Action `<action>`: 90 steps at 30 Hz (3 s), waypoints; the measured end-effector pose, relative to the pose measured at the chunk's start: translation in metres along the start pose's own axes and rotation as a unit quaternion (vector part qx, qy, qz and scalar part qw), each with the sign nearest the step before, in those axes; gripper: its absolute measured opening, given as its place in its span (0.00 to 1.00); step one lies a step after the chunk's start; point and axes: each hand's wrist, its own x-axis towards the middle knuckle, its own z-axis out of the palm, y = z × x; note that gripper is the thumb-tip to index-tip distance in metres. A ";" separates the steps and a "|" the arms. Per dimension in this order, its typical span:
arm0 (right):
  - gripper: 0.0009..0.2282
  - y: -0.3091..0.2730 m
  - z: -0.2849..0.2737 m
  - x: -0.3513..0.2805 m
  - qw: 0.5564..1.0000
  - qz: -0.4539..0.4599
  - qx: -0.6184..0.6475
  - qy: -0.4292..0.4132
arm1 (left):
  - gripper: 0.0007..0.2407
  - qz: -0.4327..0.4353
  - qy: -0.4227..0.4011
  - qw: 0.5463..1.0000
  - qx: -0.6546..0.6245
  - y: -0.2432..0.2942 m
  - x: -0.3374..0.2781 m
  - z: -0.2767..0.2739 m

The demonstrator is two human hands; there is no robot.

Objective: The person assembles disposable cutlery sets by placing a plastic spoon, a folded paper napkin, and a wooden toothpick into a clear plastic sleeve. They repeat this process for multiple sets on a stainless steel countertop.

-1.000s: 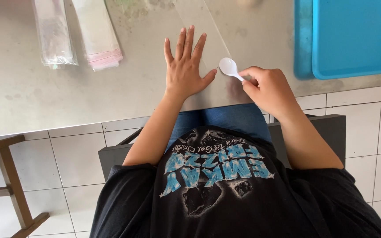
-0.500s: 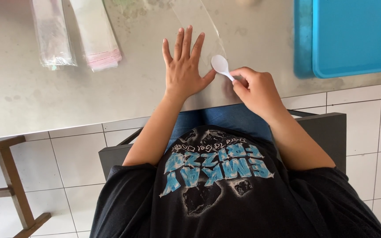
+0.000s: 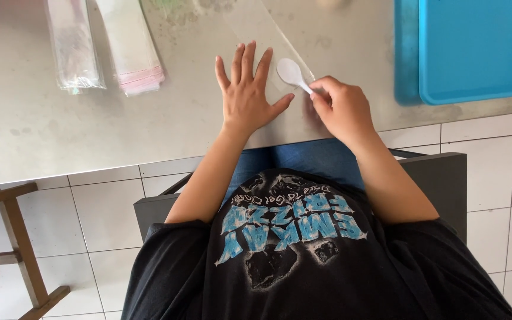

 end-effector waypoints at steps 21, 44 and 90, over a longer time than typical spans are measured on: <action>0.04 -0.008 -0.078 0.112 0.988 -0.041 0.034 -0.148 | 0.16 0.029 -0.072 0.971 -0.227 -0.009 0.026 0.017; 0.10 -0.026 -0.031 0.115 0.937 -0.270 0.222 -0.007 | 0.06 -0.247 -0.005 0.752 -0.611 0.005 0.034 -0.021; 0.03 -0.054 -0.034 0.125 0.956 -0.202 0.181 -0.108 | 0.23 -0.104 -0.063 0.523 -0.843 0.009 0.002 0.011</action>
